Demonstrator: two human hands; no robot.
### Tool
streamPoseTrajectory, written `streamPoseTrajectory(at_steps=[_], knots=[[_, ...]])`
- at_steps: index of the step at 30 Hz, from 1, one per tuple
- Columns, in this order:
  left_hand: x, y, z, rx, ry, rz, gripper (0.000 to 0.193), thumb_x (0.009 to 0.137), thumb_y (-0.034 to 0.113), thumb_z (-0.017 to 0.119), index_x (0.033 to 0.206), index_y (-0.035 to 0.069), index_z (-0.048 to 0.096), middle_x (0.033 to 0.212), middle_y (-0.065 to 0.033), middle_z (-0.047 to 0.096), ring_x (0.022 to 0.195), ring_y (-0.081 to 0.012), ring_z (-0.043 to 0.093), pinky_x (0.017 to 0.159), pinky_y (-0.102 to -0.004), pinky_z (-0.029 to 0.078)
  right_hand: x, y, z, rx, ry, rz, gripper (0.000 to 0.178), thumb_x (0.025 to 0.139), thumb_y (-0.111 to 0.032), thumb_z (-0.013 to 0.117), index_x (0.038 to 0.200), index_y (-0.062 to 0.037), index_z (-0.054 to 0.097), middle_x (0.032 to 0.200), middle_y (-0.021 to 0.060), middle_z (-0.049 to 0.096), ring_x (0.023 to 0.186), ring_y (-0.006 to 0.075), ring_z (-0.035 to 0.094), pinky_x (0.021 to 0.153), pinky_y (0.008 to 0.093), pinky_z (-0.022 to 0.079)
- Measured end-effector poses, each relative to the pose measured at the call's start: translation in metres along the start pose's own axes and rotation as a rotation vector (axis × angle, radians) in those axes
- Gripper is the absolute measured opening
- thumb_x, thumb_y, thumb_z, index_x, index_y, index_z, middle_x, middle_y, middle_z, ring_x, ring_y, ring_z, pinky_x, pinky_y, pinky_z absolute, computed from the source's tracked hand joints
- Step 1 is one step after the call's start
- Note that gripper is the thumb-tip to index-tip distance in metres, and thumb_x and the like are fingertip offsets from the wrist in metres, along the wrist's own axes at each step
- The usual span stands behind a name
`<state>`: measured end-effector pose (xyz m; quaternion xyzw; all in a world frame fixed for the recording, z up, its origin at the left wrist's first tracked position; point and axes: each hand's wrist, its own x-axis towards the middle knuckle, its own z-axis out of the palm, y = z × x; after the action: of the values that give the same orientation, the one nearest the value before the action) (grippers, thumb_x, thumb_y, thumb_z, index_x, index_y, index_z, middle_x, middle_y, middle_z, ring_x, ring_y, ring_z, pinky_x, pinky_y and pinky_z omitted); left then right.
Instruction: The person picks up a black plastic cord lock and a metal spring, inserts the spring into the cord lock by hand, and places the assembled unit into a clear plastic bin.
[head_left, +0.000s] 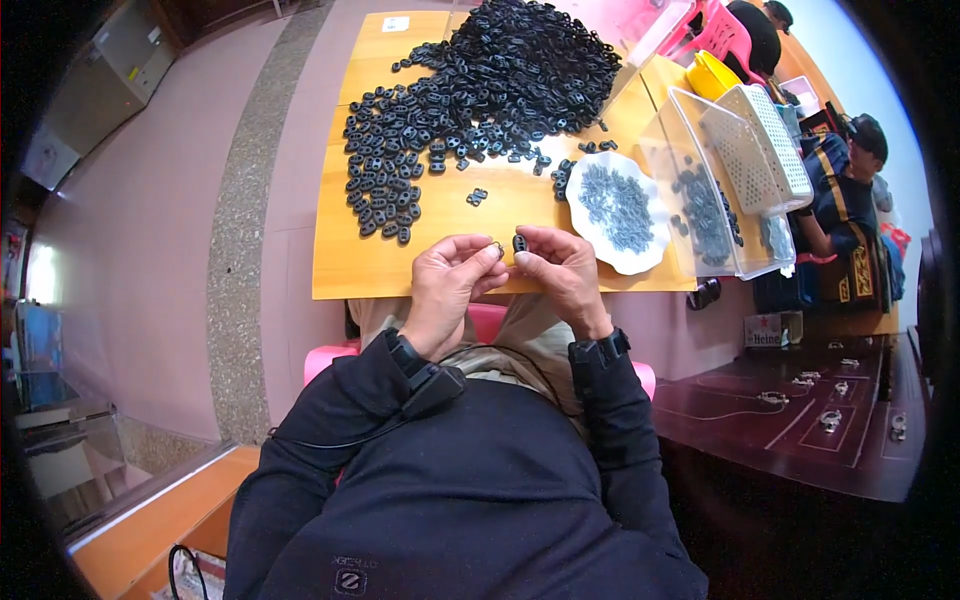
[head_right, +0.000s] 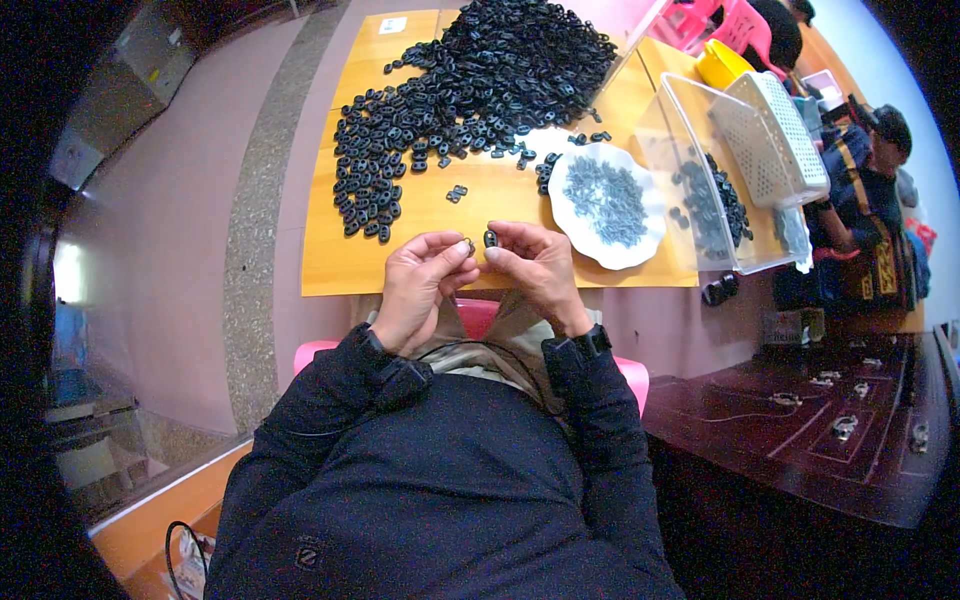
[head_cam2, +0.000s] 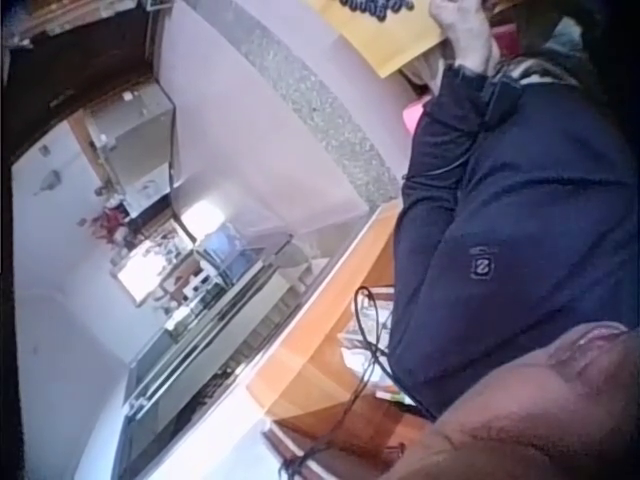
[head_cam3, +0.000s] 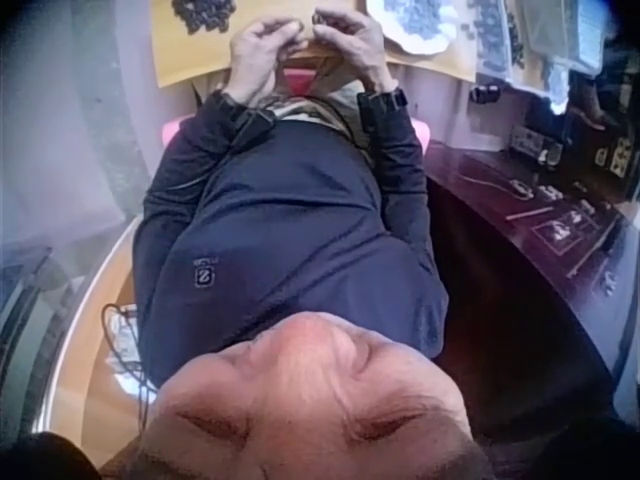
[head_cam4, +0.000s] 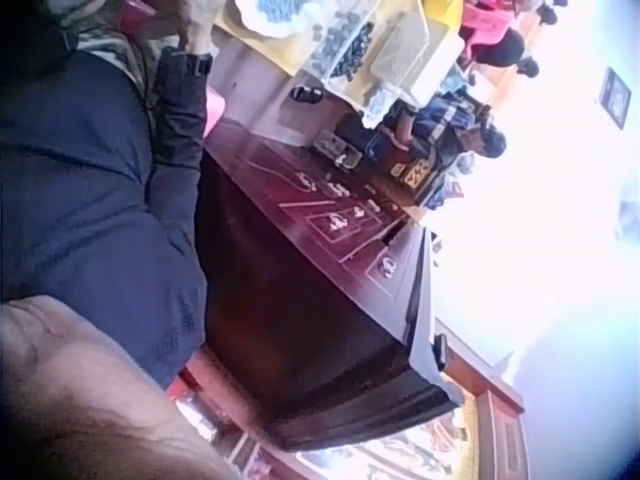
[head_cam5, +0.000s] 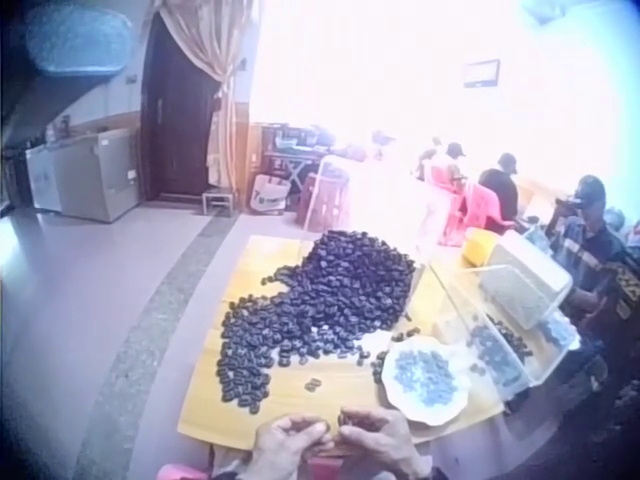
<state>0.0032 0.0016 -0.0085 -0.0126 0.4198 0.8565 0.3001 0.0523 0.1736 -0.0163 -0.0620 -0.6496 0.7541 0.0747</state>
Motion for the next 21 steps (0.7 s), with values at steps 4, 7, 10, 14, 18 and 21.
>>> streamPoseTrajectory(at_steps=[4,7,10,14,18,21], knots=[[-0.0008,0.0003,0.0016,-0.002,0.02,-0.007,0.014,0.089,0.003,0.061,0.102,-0.003,0.061,0.089,-0.0085,0.066,0.075,-0.0127,0.066,0.069,-0.0237,0.057,-0.0009,-0.0012,0.001,0.007,0.002,0.009,0.031,0.082,0.001,0.069,0.113,0.0045,0.063,0.091,0.0057,0.067,0.078,0.0095,0.063,0.071,0.0221,0.054],[-0.0005,-0.0001,0.0015,0.015,0.024,-0.016,0.016,0.089,0.003,0.061,0.103,-0.004,0.061,0.089,-0.0087,0.066,0.075,-0.0129,0.066,0.069,-0.0236,0.057,-0.0009,-0.0013,0.0001,0.007,-0.012,0.012,0.031,0.083,0.0,0.069,0.113,0.0044,0.063,0.091,0.0057,0.067,0.078,0.0094,0.063,0.071,0.022,0.054],[-0.0006,-0.0004,0.001,0.023,0.026,-0.019,0.017,0.089,0.004,0.061,0.105,-0.004,0.061,0.089,-0.0091,0.066,0.075,-0.0133,0.066,0.069,-0.0238,0.057,-0.001,-0.0025,0.0006,0.011,-0.019,0.016,0.031,0.083,0.0,0.069,0.113,0.0045,0.063,0.09,0.0055,0.067,0.079,0.0092,0.063,0.072,0.0217,0.053],[-0.0001,-0.0008,0.0005,0.021,0.021,-0.026,0.018,0.089,0.005,0.062,0.105,-0.004,0.061,0.089,-0.0093,0.066,0.075,-0.0136,0.066,0.069,-0.024,0.057,-0.0009,-0.0015,-0.0011,-0.001,-0.026,0.011,0.032,0.083,0.0,0.069,0.113,0.0046,0.063,0.091,0.0057,0.067,0.079,0.0094,0.063,0.072,0.0217,0.053],[0.0,-0.0017,0.0003,0.022,0.02,-0.02,0.017,0.089,0.005,0.062,0.104,-0.004,0.062,0.086,-0.0091,0.066,0.073,-0.0136,0.066,0.068,-0.0243,0.057,-0.001,-0.0012,-0.0013,0.0,-0.024,0.028,0.031,0.083,0.0,0.069,0.113,0.0048,0.062,0.091,0.006,0.066,0.079,0.0098,0.063,0.073,0.0219,0.054],[0.0004,-0.0026,-0.0008,0.025,0.023,-0.019,0.017,0.089,0.005,0.063,0.103,-0.004,0.062,0.085,-0.0089,0.066,0.072,-0.0134,0.066,0.067,-0.0243,0.057,-0.0014,-0.0038,0.0009,0.009,-0.023,0.036,0.031,0.083,0.0,0.068,0.113,0.0047,0.062,0.091,0.006,0.066,0.079,0.0099,0.063,0.073,0.022,0.054]])
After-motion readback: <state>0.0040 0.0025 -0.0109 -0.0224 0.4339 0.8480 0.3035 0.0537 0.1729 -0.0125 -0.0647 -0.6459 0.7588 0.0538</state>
